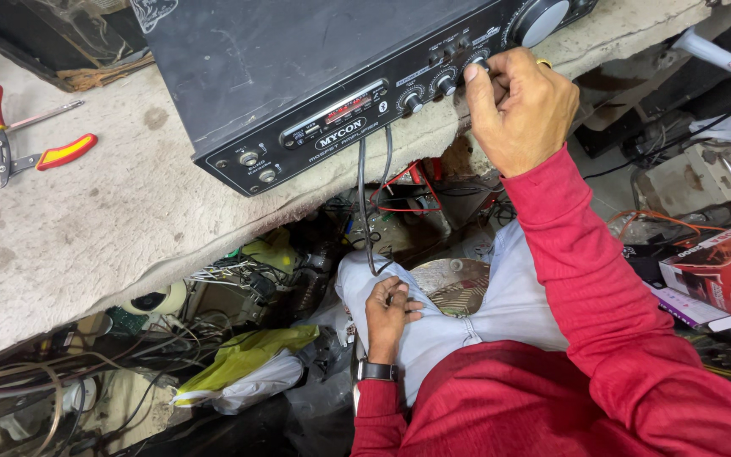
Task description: The person connects a wire to the rear terminal of an audio amplifier on the workbench, then repeatedly turns the front-panel knobs and presses buttons while watching the display, testing the amplifier's functions.
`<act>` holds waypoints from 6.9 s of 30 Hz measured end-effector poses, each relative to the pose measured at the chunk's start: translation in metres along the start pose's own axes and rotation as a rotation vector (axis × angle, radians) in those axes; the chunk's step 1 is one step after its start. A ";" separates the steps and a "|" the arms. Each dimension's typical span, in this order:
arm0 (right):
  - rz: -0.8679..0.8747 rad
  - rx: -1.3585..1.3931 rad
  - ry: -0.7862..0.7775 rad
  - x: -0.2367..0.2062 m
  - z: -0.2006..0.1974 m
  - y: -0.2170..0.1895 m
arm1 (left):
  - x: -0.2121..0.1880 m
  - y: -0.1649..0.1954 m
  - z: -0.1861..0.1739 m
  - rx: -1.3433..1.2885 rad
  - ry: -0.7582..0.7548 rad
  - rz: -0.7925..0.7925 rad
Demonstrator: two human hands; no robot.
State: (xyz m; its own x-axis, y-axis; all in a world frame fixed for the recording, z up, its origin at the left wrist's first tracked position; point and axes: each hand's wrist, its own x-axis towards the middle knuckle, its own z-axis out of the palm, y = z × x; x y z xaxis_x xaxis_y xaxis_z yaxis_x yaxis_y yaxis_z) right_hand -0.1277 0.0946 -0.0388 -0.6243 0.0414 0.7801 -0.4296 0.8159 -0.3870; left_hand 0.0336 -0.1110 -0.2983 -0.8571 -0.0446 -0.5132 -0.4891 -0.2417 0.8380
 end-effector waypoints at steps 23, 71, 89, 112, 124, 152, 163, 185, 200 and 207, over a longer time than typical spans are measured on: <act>0.056 0.087 0.020 0.000 -0.005 -0.009 | -0.005 0.005 0.002 0.003 -0.007 0.008; 0.151 0.045 0.034 -0.006 -0.020 0.001 | -0.009 0.008 0.003 0.033 -0.009 -0.009; 0.035 -0.093 -0.010 0.000 -0.003 -0.009 | -0.011 0.010 0.004 0.039 0.006 -0.025; 0.020 -0.039 -0.004 0.001 -0.008 -0.013 | -0.013 0.014 0.004 0.019 -0.006 -0.027; 0.077 0.043 0.037 -0.002 -0.001 -0.007 | -0.012 0.012 0.004 0.014 -0.003 -0.024; 0.007 0.034 -0.038 -0.003 -0.003 -0.046 | -0.014 0.014 0.004 0.044 0.011 -0.024; -0.051 0.056 -0.045 -0.014 0.004 -0.069 | -0.011 0.013 0.002 0.052 0.005 -0.016; -0.151 0.120 0.041 -0.013 0.015 -0.068 | -0.009 0.013 0.002 0.043 0.004 -0.023; -0.111 0.149 0.047 -0.014 0.014 -0.062 | -0.012 0.014 0.006 0.045 -0.008 -0.009; -0.115 0.154 0.061 -0.012 0.012 -0.063 | -0.013 0.013 0.008 0.050 -0.008 -0.005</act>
State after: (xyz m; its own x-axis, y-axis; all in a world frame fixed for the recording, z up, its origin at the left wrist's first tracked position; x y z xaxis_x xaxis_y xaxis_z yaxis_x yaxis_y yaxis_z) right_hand -0.1010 0.0356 -0.0292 -0.5269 -0.0082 0.8499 -0.5933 0.7195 -0.3609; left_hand 0.0368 -0.1058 -0.2796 -0.8560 -0.0358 -0.5157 -0.5003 -0.1936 0.8439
